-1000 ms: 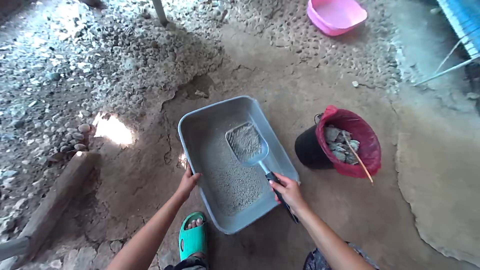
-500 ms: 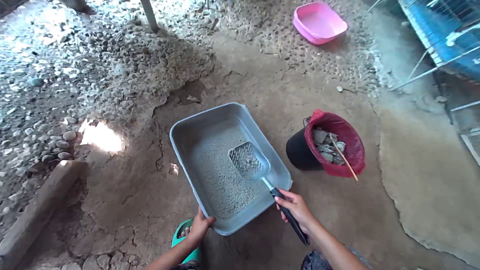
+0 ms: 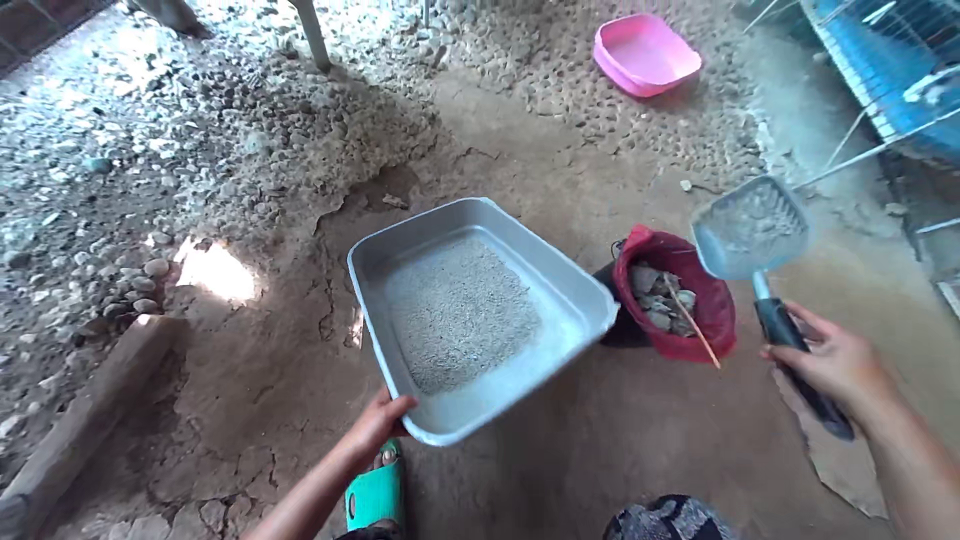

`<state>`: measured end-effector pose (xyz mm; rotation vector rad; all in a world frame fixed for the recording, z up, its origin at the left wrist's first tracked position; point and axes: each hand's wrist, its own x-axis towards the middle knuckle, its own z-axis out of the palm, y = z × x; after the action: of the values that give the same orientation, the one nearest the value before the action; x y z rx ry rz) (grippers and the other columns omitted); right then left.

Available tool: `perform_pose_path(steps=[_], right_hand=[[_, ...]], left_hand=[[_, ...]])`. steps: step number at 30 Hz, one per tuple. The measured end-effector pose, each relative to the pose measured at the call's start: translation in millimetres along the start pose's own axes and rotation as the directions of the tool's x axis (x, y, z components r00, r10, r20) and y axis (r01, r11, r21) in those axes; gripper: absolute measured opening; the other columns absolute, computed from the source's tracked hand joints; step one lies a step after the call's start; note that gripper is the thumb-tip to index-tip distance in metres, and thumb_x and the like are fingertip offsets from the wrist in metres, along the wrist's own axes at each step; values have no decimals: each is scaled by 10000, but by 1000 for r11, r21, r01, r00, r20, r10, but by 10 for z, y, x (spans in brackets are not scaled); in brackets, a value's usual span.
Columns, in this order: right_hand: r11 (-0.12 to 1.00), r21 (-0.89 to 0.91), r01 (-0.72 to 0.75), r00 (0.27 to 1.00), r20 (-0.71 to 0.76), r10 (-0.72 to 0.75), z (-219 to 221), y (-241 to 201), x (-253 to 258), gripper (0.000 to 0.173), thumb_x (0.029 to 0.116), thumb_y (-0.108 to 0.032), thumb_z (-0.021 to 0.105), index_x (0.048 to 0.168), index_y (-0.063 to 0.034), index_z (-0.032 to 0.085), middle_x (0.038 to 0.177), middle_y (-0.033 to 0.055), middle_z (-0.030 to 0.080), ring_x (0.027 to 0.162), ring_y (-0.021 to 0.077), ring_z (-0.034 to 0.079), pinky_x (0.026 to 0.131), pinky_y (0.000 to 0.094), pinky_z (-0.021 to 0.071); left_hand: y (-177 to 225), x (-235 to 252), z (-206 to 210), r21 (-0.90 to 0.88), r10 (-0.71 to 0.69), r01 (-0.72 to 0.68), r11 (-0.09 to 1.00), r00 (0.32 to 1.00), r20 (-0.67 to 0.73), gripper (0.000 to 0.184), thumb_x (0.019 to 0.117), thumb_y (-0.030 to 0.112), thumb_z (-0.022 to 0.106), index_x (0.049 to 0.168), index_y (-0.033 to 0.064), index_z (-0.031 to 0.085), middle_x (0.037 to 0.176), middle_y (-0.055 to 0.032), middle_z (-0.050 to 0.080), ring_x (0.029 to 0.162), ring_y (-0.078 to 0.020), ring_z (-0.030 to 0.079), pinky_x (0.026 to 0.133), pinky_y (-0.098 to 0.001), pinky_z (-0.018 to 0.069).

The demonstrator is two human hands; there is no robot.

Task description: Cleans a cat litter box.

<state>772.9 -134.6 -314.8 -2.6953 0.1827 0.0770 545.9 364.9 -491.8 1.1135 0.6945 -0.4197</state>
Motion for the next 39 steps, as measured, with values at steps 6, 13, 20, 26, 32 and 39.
perform_pose_path(steps=[6, 13, 20, 26, 32, 39], right_hand=[[769, -616, -170, 984, -72, 161, 276, 217, -48, 527, 859, 1, 765, 1359, 1, 599, 1145, 422, 619, 1113, 648, 573, 890, 780, 450], [923, -351, 155, 935, 353, -23, 1288, -1141, -446, 510, 1044, -184, 606, 1501, 1, 473, 1291, 368, 603, 1173, 564, 603, 988, 709, 463], [786, -537, 307, 862, 507, 10, 3137, -2098, -5, 476, 1065, -75, 446, 1520, 46, 384, 1358, 333, 555, 1227, 490, 592, 954, 605, 513], [793, -568, 218, 830, 536, 156, 3149, -1760, -300, 454, 1072, -67, 429, 1514, 14, 365, 1306, 304, 610, 1188, 468, 638, 924, 596, 544], [691, -669, 272, 759, 590, 273, 2793, -1366, -646, 440, 1074, -60, 410, 1504, 13, 348, 1285, 262, 637, 1208, 420, 647, 959, 537, 548], [812, -517, 271, 792, 600, 117, 3377, -2227, -164, 465, 1054, -41, 454, 1510, -6, 372, 1329, 270, 624, 1214, 446, 637, 950, 606, 530]], left_hand=[[-1500, 397, -220, 286, 17, -23, 958, 1000, 25, 904, 853, 159, 747, 1566, -30, 224, 1353, -232, 604, 1232, -278, 628, 1068, -453, 505], [-704, 893, -264, 153, 335, -299, 942, 860, -384, 985, 885, -69, 653, 1632, 46, 21, 1594, -308, 306, 1370, -372, 499, 1074, -490, 478], [-678, 1107, -201, 370, 398, -234, 899, 788, -470, 818, 915, -108, 528, 1615, -24, 113, 1612, -294, 302, 1465, -379, 396, 1193, -504, 350], [-603, 1070, -25, 199, 312, -240, 950, 763, -566, 799, 906, -158, 508, 1617, 13, 185, 1541, -269, 438, 1380, -357, 508, 1132, -506, 420], [-490, 1056, -6, 273, 176, -25, 962, 819, -545, 850, 932, -100, 547, 1643, 82, 118, 1361, -320, 581, 1216, -452, 619, 1030, -589, 476], [-679, 924, -26, 358, 250, -91, 929, 868, -429, 822, 964, -41, 527, 1627, 19, 45, 1423, -328, 524, 1244, -428, 606, 1052, -569, 474]])
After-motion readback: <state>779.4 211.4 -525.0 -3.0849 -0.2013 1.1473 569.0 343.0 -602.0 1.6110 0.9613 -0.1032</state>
